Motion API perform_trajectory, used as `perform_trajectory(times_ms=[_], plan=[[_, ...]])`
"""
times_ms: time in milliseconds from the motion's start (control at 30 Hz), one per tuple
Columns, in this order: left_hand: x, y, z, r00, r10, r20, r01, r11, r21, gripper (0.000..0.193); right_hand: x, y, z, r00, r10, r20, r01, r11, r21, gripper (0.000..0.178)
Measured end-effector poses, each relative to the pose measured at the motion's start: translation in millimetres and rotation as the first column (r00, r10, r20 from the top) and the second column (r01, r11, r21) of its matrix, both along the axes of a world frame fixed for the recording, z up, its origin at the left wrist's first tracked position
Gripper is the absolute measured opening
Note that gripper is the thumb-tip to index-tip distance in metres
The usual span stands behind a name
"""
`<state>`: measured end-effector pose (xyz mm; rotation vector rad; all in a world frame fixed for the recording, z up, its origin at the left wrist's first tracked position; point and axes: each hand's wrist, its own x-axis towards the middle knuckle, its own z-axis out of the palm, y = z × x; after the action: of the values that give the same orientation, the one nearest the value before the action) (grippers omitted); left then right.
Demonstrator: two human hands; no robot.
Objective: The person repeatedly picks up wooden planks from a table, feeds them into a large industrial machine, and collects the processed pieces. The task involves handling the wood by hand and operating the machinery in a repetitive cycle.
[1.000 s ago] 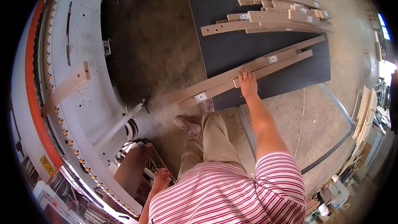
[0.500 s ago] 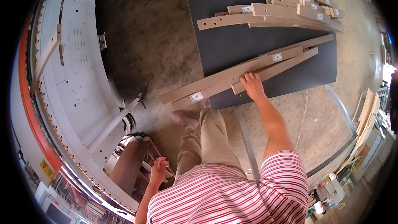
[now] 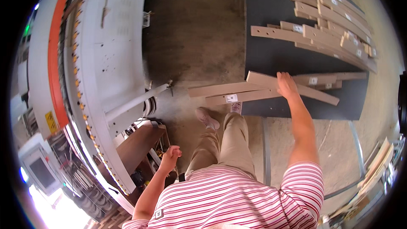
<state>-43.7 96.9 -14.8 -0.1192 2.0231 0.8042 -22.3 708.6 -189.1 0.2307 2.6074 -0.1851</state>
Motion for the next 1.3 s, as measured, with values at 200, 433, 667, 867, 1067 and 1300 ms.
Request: perform_trajectory(times_ms=[200, 433, 667, 867, 1067, 1300], plan=[[-31.7, 55.4, 38.5, 0.897, 0.39, 0.21, -0.437, 0.855, 0.28, 0.038, -39.4, -56.3, 120.0, 0.943, -0.026, 0.332, 0.191, 0.86, -0.474, 0.103], [-94.7, 117.9, 132.7, 0.807, 0.59, 0.013, -0.379, 0.501, 0.778, 0.088, -40.9, -178.1, 245.9, 0.21, 0.61, 0.764, 0.972, -0.047, -0.229, 0.041], [-142.8, 77.1, 183.5, 0.479, 0.867, 0.138, -0.622, 0.224, 0.75, 0.054, -46.9, -269.1, 339.6, 0.762, 0.302, 0.573, 0.56, 0.14, -0.817, 0.054], [-164.8, -17.6, 197.7, 0.276, 0.918, 0.285, -0.438, -0.144, 0.887, 0.048, -44.3, -329.5, 389.1, 0.951, 0.29, 0.103, -0.15, 0.729, -0.668, 0.085], [-207.6, -157.7, 166.8, 0.063, 0.951, 0.304, -0.451, -0.245, 0.859, 0.049, -24.4, -357.7, 411.0, 0.931, 0.362, 0.05, -0.311, 0.857, -0.411, 0.075], [-252.3, -236.7, 125.2, 0.007, 0.919, 0.395, -0.468, -0.346, 0.813, 0.04, -48.2, -417.5, 414.1, 0.88, 0.427, -0.21, -0.467, 0.858, -0.214, 0.059]])
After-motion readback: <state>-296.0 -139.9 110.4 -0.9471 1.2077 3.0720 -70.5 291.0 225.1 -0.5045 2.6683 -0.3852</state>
